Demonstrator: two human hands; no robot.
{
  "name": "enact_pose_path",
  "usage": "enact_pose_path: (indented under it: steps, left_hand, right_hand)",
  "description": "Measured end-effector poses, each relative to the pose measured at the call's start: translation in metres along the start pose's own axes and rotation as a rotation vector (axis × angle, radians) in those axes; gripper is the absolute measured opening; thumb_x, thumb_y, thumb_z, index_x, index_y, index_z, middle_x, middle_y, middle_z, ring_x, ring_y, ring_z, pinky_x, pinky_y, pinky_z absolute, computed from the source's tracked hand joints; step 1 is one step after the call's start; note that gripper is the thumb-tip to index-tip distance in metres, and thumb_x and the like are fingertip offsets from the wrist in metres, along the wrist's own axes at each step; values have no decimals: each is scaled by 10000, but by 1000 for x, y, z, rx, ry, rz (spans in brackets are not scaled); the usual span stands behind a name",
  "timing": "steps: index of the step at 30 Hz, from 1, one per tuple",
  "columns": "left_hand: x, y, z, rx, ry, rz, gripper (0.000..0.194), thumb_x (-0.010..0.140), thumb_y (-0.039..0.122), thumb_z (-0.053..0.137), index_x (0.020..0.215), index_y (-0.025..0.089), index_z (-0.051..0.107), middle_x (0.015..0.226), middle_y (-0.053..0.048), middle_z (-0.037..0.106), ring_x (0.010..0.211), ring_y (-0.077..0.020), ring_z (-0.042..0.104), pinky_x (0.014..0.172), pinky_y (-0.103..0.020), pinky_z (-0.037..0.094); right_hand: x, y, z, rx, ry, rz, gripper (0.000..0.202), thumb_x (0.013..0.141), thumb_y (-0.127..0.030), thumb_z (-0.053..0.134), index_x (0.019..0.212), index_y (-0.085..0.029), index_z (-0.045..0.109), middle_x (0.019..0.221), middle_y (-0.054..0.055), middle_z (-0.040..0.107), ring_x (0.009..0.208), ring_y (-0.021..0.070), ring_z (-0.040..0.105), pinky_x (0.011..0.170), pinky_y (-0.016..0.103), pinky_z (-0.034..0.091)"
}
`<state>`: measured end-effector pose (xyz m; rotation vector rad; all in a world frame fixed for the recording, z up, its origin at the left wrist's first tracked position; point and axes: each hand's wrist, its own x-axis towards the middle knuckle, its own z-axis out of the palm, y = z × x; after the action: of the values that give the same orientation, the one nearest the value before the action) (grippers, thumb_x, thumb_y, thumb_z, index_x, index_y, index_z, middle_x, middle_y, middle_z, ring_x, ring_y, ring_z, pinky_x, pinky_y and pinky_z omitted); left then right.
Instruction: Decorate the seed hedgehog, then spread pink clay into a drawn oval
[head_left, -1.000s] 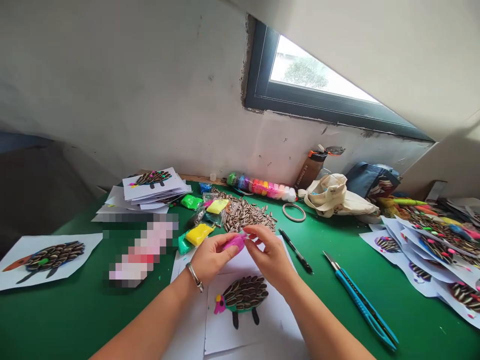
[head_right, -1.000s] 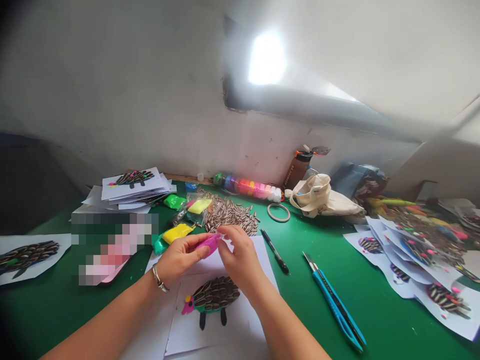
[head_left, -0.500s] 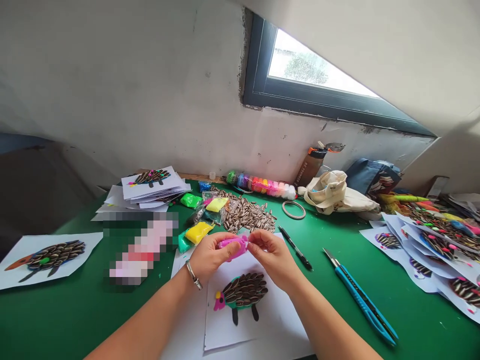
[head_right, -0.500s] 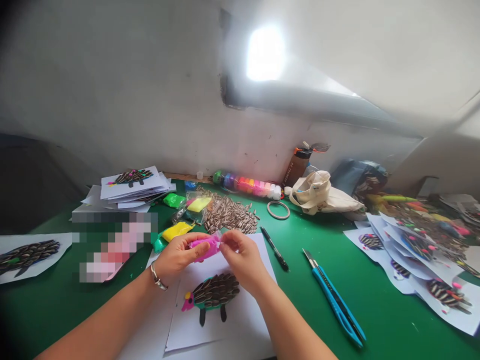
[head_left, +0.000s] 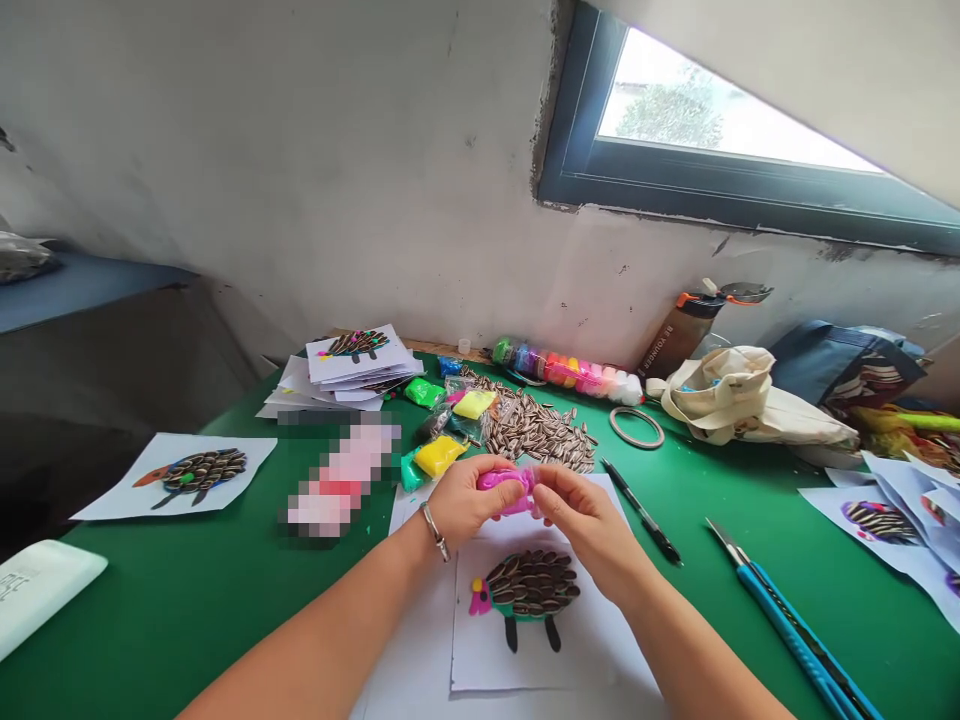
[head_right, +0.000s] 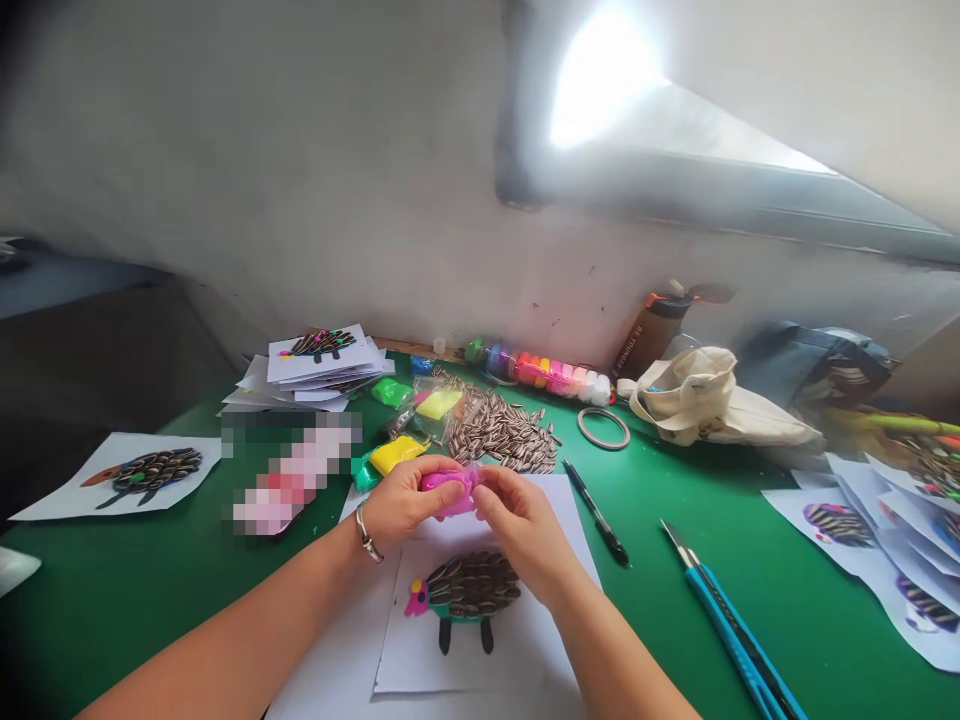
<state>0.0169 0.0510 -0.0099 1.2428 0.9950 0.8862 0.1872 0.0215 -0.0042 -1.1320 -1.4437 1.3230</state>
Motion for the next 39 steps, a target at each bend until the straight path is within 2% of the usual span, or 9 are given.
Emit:
enact_pose_path:
  steps: [4, 10, 14, 19, 23, 28, 33, 39]
  left_hand:
    - [1, 0, -1, -4, 0, 7, 496, 630, 529, 721, 910, 130, 633, 755, -26, 598, 628, -138, 546, 550, -256, 456]
    - [2, -2, -3, 40, -10, 26, 434, 667, 490, 697, 919, 141, 644, 800, -44, 611, 682, -156, 552, 585, -265, 449]
    - [2, 1, -4, 69, -40, 47, 415, 672, 498, 685, 891, 148, 645, 792, -40, 610, 696, -160, 549, 611, -266, 444]
    - [1, 7, -3, 72, -48, 70, 368, 678, 498, 680, 795, 154, 623, 709, -1, 568, 643, -133, 509, 578, -239, 410]
    - [-1, 9, -1, 73, -90, 81, 327, 712, 474, 667, 732, 157, 588, 653, 25, 523, 600, -109, 468, 552, -218, 381]
    - [-2, 7, -1, -22, -125, 66, 342, 695, 469, 696, 782, 151, 608, 700, 12, 554, 652, -119, 493, 600, -223, 404]
    - [-3, 2, -2, -191, -165, 27, 321, 688, 427, 732, 807, 152, 618, 680, 24, 555, 612, -90, 478, 574, -198, 385]
    - [-4, 4, -2, -275, -140, -45, 346, 643, 419, 768, 773, 142, 606, 656, 21, 533, 573, -87, 475, 495, -187, 370]
  right_hand:
    - [1, 2, -2, 29, 48, 41, 301, 840, -423, 543, 954, -173, 665, 683, 9, 568, 675, 144, 492, 638, 275, 390]
    - [2, 2, -2, 88, 88, 60, 206, 771, -359, 622, 832, -169, 677, 684, 12, 576, 660, 141, 498, 622, 268, 394]
    - [1, -2, -3, 134, 61, 76, 198, 758, -359, 631, 736, -163, 651, 639, 3, 560, 620, 127, 483, 607, 256, 392]
    - [2, 0, -4, 187, 31, 100, 177, 762, -334, 632, 720, -162, 633, 649, -1, 563, 616, 117, 482, 615, 247, 394]
    - [1, 0, -3, 157, 18, 93, 192, 774, -332, 625, 682, -166, 599, 609, -22, 510, 592, 103, 433, 585, 229, 359]
    - [0, -2, -3, 192, -33, 73, 259, 785, -414, 621, 702, -174, 574, 616, -24, 480, 598, 110, 416, 582, 229, 349]
    - [-2, 0, -4, 264, -57, 88, 252, 794, -408, 620, 723, -173, 564, 630, -24, 484, 608, 108, 429, 605, 230, 357]
    - [-2, -1, 0, 82, 20, 26, 227, 820, -378, 580, 729, -171, 565, 671, -15, 499, 630, 110, 433, 591, 229, 360]
